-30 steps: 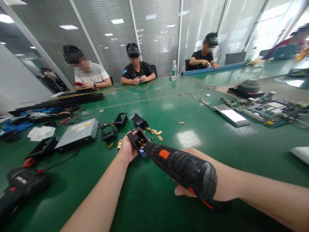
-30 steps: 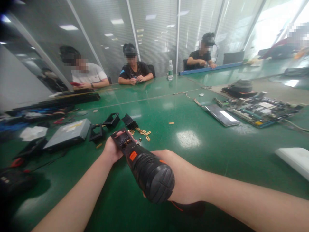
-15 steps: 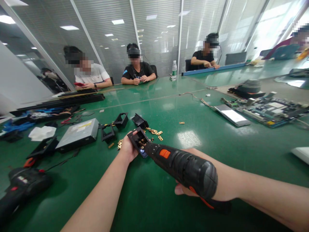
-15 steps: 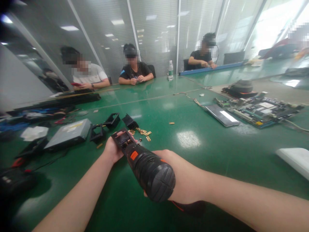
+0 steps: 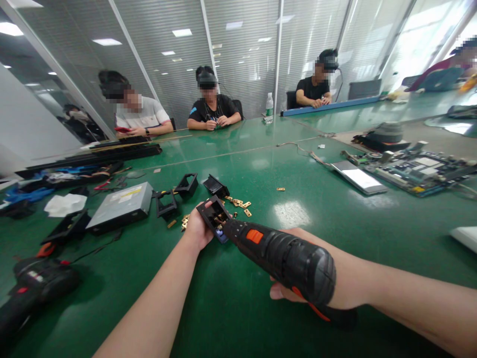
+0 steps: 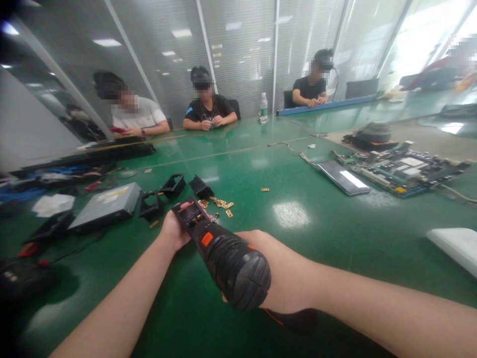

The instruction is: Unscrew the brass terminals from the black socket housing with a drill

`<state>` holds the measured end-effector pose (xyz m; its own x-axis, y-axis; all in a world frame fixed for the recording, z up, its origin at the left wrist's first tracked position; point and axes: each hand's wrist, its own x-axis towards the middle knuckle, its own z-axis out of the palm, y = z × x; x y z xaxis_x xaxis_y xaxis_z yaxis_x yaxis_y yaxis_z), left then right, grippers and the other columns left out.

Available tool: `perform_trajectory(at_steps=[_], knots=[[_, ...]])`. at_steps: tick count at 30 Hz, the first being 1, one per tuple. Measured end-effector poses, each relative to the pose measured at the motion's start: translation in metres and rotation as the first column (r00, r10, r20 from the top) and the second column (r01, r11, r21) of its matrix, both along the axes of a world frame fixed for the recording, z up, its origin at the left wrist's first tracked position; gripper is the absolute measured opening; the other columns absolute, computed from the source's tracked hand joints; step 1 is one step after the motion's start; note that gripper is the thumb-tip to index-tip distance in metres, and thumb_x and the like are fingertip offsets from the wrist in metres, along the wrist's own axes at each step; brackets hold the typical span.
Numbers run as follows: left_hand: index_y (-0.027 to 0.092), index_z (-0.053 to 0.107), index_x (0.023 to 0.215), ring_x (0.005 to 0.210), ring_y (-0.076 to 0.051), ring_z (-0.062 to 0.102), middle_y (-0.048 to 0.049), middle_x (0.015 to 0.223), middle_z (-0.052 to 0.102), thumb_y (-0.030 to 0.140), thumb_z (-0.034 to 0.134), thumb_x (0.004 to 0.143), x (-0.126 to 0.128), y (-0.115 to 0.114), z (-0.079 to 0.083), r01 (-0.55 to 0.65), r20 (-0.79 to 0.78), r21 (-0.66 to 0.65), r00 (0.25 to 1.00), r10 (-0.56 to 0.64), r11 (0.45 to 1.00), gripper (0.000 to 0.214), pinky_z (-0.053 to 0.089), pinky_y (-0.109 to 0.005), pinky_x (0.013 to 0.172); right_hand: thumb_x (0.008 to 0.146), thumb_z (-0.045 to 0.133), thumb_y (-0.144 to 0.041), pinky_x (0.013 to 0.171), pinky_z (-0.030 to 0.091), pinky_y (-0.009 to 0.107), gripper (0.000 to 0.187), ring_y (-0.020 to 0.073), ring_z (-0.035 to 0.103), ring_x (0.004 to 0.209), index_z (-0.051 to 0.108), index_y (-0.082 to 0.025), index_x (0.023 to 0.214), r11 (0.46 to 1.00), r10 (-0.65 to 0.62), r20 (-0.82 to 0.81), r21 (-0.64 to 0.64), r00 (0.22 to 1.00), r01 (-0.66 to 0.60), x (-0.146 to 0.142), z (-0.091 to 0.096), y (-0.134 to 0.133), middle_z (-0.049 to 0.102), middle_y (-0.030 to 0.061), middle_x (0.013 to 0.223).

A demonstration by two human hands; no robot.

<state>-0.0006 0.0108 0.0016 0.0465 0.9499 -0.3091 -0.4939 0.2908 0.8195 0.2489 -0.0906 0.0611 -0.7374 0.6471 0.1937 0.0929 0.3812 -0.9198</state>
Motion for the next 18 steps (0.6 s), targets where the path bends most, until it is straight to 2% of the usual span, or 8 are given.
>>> perform_trajectory(at_steps=[9, 14, 18], knots=[[0.013, 0.063, 0.077, 0.072, -0.031, 0.069, -0.012, 0.07, 0.067, 0.03, 0.049, 0.08, -0.0002, 0.0011, -0.0005, 0.003, 0.008, -0.014, 1.0, -0.003, 1.0, 0.023, 0.056, -0.044, 0.064, 0.078, 0.07, -0.023, 0.062, 0.053, 0.023, 0.016, 0.0134, 0.06, 0.07, 0.056, -0.016, 0.084, 1.0, 0.003, 0.016, 0.021, 1.0, -0.003, 0.0, 0.005, -0.0002, 0.064, 0.0009, 0.079], [0.014, 0.062, 0.076, 0.07, -0.03, 0.069, -0.01, 0.069, 0.066, 0.029, 0.049, 0.079, 0.0014, 0.0003, 0.001, -0.021, 0.013, -0.019, 1.0, 0.021, 1.0, 0.02, 0.056, -0.043, 0.062, 0.078, 0.071, -0.024, 0.064, 0.053, 0.023, 0.019, 0.0136, 0.062, 0.073, 0.056, -0.017, 0.086, 1.0, 0.004, 0.016, -0.015, 1.0, -0.004, 0.0008, 0.0018, 0.0004, 0.065, 0.0005, 0.081], [0.013, 0.062, 0.076, 0.07, -0.029, 0.069, -0.0111, 0.069, 0.067, 0.03, 0.048, 0.081, 0.0015, 0.0007, 0.0015, -0.009, 0.01, -0.012, 1.0, 0.009, 1.0, 0.023, 0.056, -0.043, 0.063, 0.075, 0.07, -0.021, 0.064, 0.052, 0.025, 0.02, 0.015, 0.059, 0.073, 0.058, -0.016, 0.089, 0.995, -0.052, 0.075, 0.093, 0.996, 0.045, 0.0022, 0.0013, 0.0012, 0.064, 0.0018, 0.083]])
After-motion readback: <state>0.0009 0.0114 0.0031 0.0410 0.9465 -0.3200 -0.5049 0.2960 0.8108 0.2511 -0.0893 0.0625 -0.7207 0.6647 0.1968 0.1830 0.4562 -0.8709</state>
